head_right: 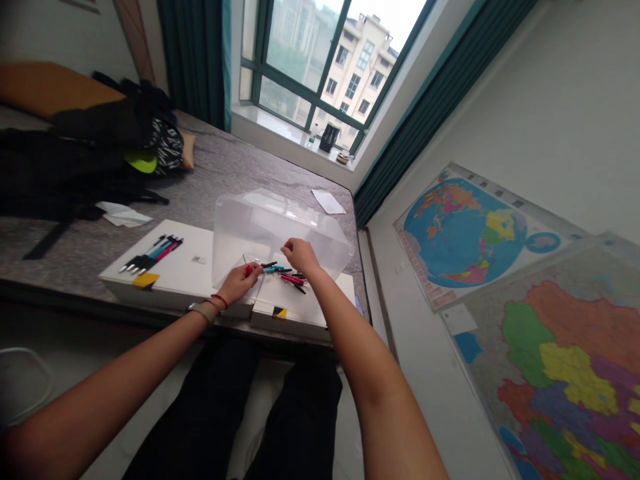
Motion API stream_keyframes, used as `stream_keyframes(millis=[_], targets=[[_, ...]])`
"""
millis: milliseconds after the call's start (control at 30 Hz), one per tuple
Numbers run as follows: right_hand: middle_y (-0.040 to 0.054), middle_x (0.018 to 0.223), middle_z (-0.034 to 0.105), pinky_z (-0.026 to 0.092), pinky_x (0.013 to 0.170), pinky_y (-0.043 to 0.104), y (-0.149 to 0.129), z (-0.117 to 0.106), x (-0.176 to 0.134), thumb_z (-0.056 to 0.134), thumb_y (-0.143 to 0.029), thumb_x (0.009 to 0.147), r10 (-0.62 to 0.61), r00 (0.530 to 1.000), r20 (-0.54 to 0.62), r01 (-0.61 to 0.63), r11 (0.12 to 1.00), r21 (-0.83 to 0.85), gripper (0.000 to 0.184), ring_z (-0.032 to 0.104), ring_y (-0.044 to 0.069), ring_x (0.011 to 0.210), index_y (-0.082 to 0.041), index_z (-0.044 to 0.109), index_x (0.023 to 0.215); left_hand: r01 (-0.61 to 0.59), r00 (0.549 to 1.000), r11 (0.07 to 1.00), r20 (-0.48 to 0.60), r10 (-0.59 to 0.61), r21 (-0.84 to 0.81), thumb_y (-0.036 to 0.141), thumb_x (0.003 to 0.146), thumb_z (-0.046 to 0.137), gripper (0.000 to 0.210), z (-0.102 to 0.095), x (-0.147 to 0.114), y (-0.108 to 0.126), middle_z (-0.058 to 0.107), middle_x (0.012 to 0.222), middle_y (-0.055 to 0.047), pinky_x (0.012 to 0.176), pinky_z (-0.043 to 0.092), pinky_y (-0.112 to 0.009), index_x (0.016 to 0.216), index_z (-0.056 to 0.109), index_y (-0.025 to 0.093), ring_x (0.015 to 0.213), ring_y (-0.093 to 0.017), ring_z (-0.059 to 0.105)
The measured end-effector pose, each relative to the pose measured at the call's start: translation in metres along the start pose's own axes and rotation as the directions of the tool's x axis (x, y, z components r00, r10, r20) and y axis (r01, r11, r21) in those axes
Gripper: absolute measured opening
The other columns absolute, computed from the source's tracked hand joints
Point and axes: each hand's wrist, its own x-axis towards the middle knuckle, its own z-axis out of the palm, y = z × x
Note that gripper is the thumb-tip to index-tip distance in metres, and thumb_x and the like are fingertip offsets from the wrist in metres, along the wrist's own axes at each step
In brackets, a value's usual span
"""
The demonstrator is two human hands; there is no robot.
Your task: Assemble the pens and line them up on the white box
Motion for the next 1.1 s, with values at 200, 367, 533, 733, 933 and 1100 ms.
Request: stream_keyframes(millis=[200, 367, 533, 733, 933, 1100], targets=[[0.0093, 0.089, 0.075, 0.043, 0.07, 0.024, 0.0, 0.048, -0.013, 0.067, -0.026, 0.082, 0.094, 0.936, 0.34, -0.031, 0.982, -0.187, 0.014, 0.066, 0.019, 0.081, -0.018, 0.075, 0.088, 0.027, 0.998, 0.998, -0.052, -0.025, 0.049, 0.047, 0.095, 0.04, 0.037, 0.001, -0.001, -0.001, 0.05, 0.055, 0.004, 0.059, 0.033, -0.024, 0.076, 0.058, 0.021, 0.057, -0.013, 0.048], [0.012, 0.101, 0.073, 0.044, 0.074, 0.026, -0.004, 0.074, -0.019, 0.061, -0.028, 0.085, 0.181, 0.949, 0.257, -0.12, 0.964, -0.238, 0.021, 0.066, 0.021, 0.091, -0.018, 0.073, 0.098, 0.017, 0.998, 0.998, -0.055, -0.014, 0.056, 0.047, 0.095, 0.04, 0.038, 0.001, -0.001, -0.001, 0.053, 0.056, 0.002, 0.059, 0.033, -0.024, 0.074, 0.058, 0.021, 0.059, -0.014, 0.05], [0.0121, 0.1, 0.073, 0.044, 0.074, 0.027, -0.002, 0.075, -0.014, 0.061, -0.027, 0.084, 0.173, 0.957, 0.234, -0.119, 0.966, -0.23, 0.019, 0.066, 0.022, 0.091, -0.018, 0.072, 0.098, 0.029, 0.998, 0.998, -0.065, -0.026, 0.049, 0.048, 0.095, 0.041, 0.038, 0.001, -0.001, 0.0, 0.052, 0.055, 0.003, 0.059, 0.033, -0.024, 0.075, 0.059, 0.021, 0.057, -0.014, 0.049], [0.0106, 0.101, 0.073, 0.045, 0.075, 0.026, 0.002, 0.079, -0.011, 0.058, -0.025, 0.086, 0.159, 0.958, 0.24, -0.102, 0.967, -0.232, 0.02, 0.066, 0.021, 0.092, -0.021, 0.073, 0.1, 0.038, 0.996, 0.999, -0.076, -0.037, 0.019, 0.05, 0.095, 0.04, 0.04, 0.001, -0.002, -0.001, 0.053, 0.054, 0.003, 0.059, 0.035, -0.025, 0.081, 0.064, 0.021, 0.056, -0.014, 0.051], [0.0118, 0.101, 0.073, 0.046, 0.075, 0.027, 0.002, 0.081, -0.005, 0.055, -0.024, 0.088, 0.162, 0.947, 0.277, -0.086, 0.96, -0.267, 0.023, 0.068, 0.022, 0.091, -0.021, 0.073, 0.101, 0.04, 0.996, 0.999, -0.079, -0.038, 0.022, 0.05, 0.095, 0.04, 0.039, 0.001, -0.001, -0.001, 0.057, 0.057, 0.002, 0.059, 0.036, -0.025, 0.082, 0.064, 0.021, 0.058, -0.015, 0.053], [0.013, 0.103, 0.073, 0.047, 0.077, 0.028, -0.002, 0.077, -0.001, 0.055, -0.025, 0.088, 0.146, 0.934, 0.325, -0.047, 0.955, -0.292, 0.022, 0.068, 0.023, 0.091, -0.019, 0.073, 0.099, 0.048, 0.995, 0.999, -0.088, -0.046, 0.018, 0.049, 0.095, 0.041, 0.039, 0.001, -0.001, 0.0, 0.059, 0.057, 0.001, 0.059, 0.036, -0.025, 0.082, 0.064, 0.021, 0.059, -0.015, 0.055]])
